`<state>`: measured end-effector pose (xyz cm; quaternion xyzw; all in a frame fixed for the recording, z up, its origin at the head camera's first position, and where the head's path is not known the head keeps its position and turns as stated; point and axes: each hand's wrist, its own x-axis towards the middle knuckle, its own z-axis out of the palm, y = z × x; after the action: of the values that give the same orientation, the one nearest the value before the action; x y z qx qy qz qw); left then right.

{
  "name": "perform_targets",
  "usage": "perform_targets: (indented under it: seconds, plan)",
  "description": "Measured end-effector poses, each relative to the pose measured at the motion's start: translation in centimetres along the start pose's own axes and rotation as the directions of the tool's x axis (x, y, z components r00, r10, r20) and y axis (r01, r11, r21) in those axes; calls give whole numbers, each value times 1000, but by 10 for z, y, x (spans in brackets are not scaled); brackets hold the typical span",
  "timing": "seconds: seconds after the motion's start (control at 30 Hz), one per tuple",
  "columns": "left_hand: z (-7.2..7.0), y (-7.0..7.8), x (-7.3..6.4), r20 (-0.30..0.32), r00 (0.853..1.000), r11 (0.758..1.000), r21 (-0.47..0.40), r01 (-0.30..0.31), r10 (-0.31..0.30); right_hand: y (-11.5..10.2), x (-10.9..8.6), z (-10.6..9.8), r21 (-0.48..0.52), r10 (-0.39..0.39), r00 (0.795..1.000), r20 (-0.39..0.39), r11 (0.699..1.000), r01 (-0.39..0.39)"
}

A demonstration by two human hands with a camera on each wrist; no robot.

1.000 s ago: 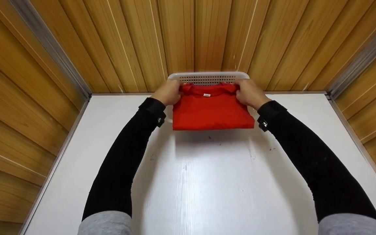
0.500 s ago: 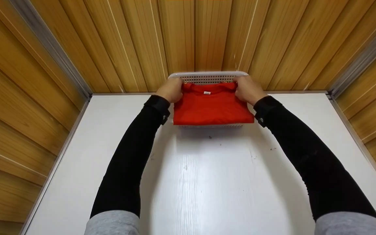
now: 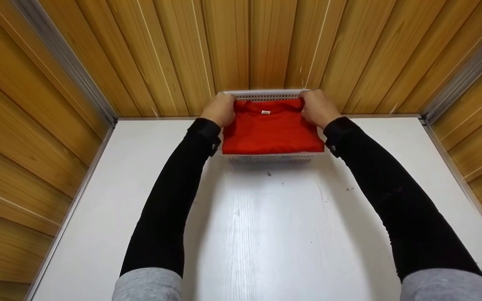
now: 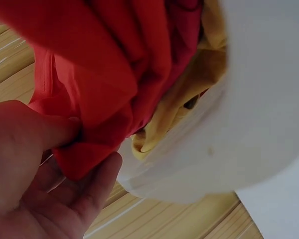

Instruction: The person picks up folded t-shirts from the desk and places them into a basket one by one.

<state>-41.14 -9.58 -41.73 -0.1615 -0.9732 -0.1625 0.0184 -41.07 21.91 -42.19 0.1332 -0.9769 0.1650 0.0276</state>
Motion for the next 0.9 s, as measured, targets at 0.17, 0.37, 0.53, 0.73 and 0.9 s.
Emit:
perform_targets:
  seconds: [0.17,0.37,0.53,0.73,0.9]
  plan:
    - [-5,-1,3,-5,1000,999,-38,19,-20,2,4,-4,61,13,999,-37,998,-10]
    - [-7,-2,5,-26,999,998,-58,34,-36,2,5,-4,90,14,998,-61,996,-8]
    - [-8,-2,3,-37,999,998,-57,31,-33,1,5,-4,71,7,996,-87,997,-1]
    - [-10,-1,3,-48,999,998,-66,20,-23,0,5,-6,68,1,996,-84,998,5]
    - [-11,-2,5,-60,998,998,-68,14,-18,-1,6,-9,92,8,997,-76,996,-1]
